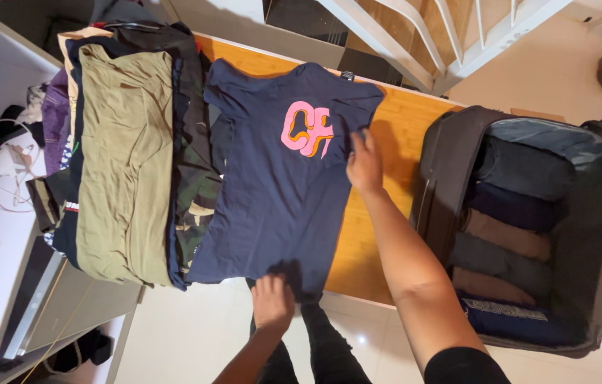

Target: The person folds several shirts one at a time on a table and places each rolled shirt into a suitcase.

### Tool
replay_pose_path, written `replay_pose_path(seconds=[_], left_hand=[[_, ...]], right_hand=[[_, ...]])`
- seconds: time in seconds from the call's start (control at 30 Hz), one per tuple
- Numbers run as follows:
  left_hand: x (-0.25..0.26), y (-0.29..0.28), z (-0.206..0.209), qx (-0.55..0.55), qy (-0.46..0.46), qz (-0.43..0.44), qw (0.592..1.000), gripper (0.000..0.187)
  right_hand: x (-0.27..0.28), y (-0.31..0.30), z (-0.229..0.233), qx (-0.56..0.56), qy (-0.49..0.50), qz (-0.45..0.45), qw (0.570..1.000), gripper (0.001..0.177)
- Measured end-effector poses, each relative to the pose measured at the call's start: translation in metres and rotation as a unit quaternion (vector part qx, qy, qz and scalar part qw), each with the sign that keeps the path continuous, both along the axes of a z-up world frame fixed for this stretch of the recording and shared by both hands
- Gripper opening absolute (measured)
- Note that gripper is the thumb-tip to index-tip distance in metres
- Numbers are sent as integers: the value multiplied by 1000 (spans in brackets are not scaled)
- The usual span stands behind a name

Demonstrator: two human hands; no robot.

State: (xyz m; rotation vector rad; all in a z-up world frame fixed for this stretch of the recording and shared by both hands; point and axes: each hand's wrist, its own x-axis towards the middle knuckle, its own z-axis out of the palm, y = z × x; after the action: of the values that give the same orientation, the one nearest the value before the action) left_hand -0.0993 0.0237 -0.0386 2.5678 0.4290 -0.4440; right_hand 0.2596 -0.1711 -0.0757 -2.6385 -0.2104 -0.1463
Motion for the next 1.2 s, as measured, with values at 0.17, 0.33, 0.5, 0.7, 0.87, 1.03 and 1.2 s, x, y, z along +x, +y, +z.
replay_pose_path(seconds=[0.17, 0.33, 0.5, 0.7, 0.87, 1.03, 1.2], left_hand=[[32, -21, 15, 53, -141, -269, 951, 65], [43, -45, 12, 47, -84, -312, 945, 82], [50, -85, 17, -13, -24, -326, 945, 88], [59, -129, 31, -8, 3, -336, 942, 90], [69, -114, 35, -35, -17, -327, 944, 81], [82, -23, 34, -10, -67, -150, 986, 61], [89, 61, 26, 93, -103, -43, 989, 68]], right_hand=[[4, 24, -2, -46, 22, 98, 994, 65], [21, 24, 12, -162, 232, 60, 957, 77], [29, -9, 33, -257, 323, 23, 911, 76], [37, -54, 35, -296, 336, 2, 894, 75], [32, -41, 37, -293, 217, -4, 931, 77], [29, 41, 38, -71, 99, 95, 988, 42], [26, 161, 27, 22, -22, 259, 965, 41]])
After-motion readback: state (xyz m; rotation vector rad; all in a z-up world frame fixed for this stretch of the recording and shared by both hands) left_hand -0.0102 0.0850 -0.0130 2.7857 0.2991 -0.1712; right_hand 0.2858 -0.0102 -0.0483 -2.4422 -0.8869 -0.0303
